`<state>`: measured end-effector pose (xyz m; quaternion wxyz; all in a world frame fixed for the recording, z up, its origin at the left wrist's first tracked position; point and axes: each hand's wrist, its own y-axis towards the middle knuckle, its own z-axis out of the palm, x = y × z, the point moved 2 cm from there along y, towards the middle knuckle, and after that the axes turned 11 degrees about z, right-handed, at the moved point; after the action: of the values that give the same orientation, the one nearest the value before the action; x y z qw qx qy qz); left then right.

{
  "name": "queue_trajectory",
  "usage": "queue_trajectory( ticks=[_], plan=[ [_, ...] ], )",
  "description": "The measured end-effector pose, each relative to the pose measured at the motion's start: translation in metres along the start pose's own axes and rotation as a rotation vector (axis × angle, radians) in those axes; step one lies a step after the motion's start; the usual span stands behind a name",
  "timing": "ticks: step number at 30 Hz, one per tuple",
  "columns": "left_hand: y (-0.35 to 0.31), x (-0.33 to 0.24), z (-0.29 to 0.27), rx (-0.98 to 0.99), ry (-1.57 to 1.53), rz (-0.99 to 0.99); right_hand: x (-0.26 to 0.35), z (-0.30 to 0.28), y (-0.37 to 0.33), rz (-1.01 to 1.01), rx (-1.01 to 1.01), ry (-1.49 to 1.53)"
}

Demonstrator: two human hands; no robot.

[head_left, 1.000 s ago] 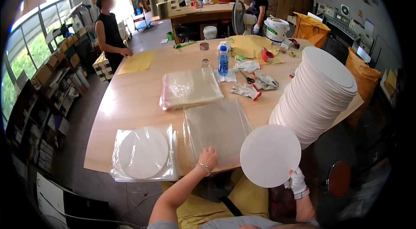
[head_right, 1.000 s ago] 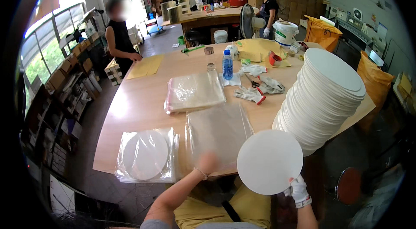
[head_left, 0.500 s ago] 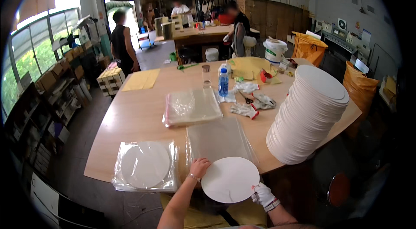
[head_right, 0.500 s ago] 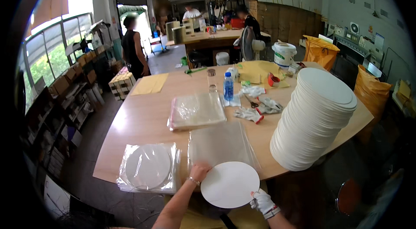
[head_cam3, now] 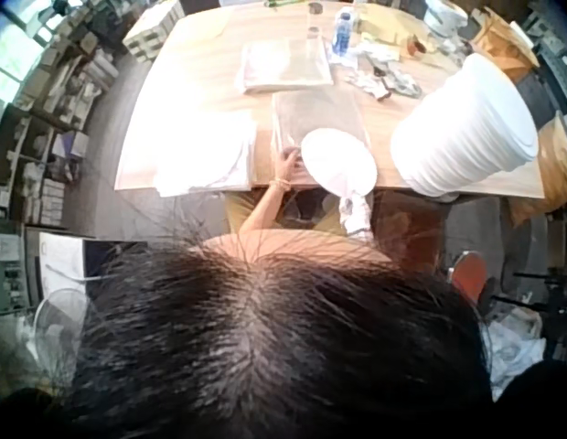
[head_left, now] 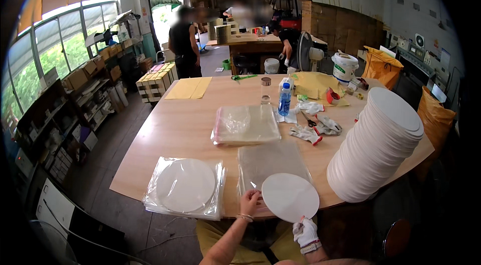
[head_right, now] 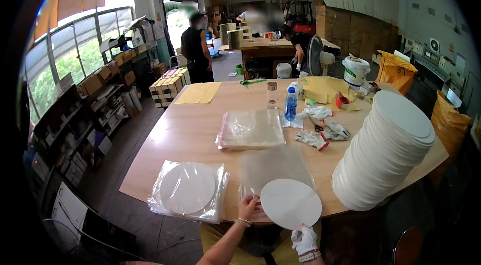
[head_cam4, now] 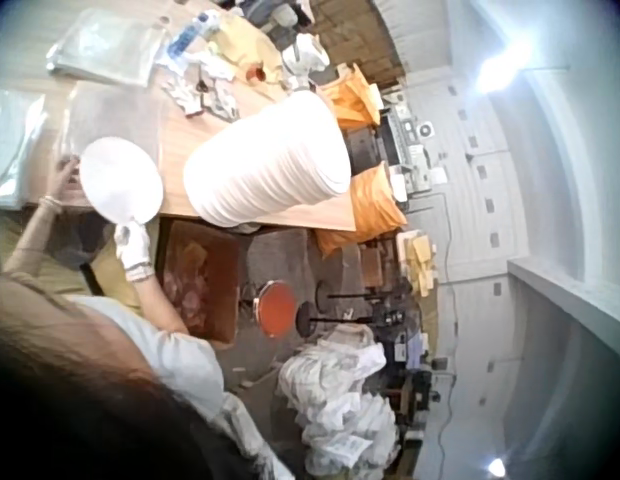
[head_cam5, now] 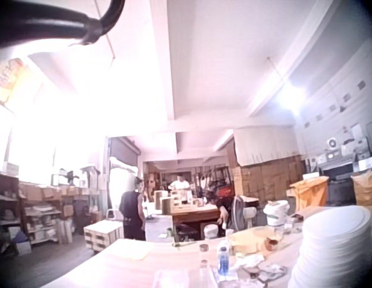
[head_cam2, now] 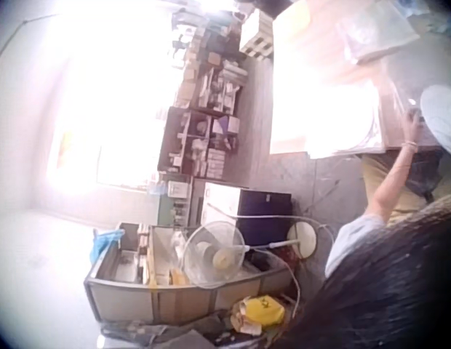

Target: The person repeatedly picks up white circular discs from a stack, places them into clear plastic bags, and sets the filled bags aside on the table. The process is repetitive and involves handling the discs and bags by hand.

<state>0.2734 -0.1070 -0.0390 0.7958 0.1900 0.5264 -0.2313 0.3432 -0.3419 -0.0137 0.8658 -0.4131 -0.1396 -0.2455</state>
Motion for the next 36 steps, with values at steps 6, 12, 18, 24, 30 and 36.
queue_trajectory(
  ticks=[6, 12, 18, 24, 30, 36],
  plan=[
    [-0.041, 0.072, 0.065, -0.002, 0.215, 0.515, 0.001, 0.011, 0.002, 0.052, 0.037, 0.062],
    [-0.091, 0.075, 0.064, 0.363, 0.701, 0.411, -0.007, 0.005, -0.010, 0.009, -0.078, -0.030],
    [-0.154, 0.095, 0.041, -0.061, -0.167, -0.279, -0.029, 0.005, 0.008, 0.065, -0.072, -0.042],
    [-0.144, 0.116, 0.030, -0.028, -0.184, -0.302, -0.021, 0.004, 0.051, 0.079, 0.220, 0.061],
    [-0.137, 0.109, 0.030, -0.015, -0.237, -0.317, -0.008, 0.011, 0.060, 0.202, 0.298, 0.124],
    [-0.138, 0.076, 0.029, 0.086, -0.274, -0.390, -0.004, 0.014, 0.058, 0.233, 0.455, 0.089]
  ],
)
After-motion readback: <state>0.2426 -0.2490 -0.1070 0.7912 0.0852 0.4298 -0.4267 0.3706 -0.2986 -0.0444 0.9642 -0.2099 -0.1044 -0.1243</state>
